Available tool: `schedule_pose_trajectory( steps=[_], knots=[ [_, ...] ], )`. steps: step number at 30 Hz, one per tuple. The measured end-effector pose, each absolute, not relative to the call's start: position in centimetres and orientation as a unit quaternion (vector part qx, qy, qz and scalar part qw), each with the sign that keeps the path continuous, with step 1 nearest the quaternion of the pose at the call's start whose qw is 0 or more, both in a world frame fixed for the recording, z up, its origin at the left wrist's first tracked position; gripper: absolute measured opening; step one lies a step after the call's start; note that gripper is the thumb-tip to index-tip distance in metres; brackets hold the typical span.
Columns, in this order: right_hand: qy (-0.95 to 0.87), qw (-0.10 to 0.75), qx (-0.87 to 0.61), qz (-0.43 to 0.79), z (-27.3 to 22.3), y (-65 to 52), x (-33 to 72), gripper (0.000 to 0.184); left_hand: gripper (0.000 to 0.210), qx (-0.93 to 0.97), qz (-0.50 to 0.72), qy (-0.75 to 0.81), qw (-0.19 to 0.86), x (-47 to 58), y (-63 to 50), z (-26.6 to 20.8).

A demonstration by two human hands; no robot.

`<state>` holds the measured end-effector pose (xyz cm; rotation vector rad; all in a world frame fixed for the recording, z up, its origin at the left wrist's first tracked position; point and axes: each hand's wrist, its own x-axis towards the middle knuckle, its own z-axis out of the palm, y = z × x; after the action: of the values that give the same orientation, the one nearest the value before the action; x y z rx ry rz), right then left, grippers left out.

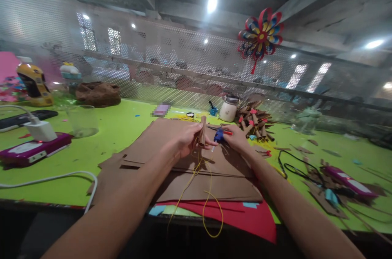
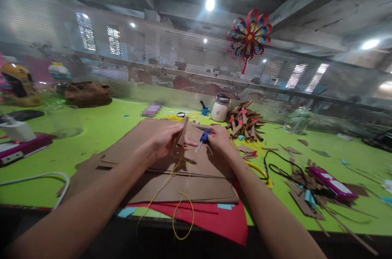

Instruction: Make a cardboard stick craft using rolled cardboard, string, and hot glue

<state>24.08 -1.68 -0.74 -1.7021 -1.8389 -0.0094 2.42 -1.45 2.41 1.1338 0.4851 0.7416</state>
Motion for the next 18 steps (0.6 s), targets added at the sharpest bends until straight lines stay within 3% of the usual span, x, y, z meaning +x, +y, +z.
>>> schedule_pose_trajectory(
  steps=[3, 5, 10, 18],
  knots=[
    [-0.715, 0.442, -0.529, 0.12, 0.2, -3.6, 22.4, 0.036, 0.018, 0.519, 0.353, 0.23, 0.743, 2.5, -1.4, 2.3],
    [-0.75, 0.428, -0.48, 0.158, 0.8, -4.8, 20.9, 0.033, 0.018, 0.52, 0.364, 0.237, 0.736, 2.5, -1.4, 2.3],
    [-0.745, 0.423, -0.493, 0.153, 0.7, -5.2, 19.5, 0.026, 0.019, 0.509, 0.39, 0.248, 0.726, 2.7, -1.5, 2.3],
    [-0.625, 0.564, -0.527, 0.12, -0.4, -3.4, 21.9, 0.031, 0.02, 0.497, 0.385, 0.264, 0.731, 2.8, -1.3, 2.4]
  ],
)
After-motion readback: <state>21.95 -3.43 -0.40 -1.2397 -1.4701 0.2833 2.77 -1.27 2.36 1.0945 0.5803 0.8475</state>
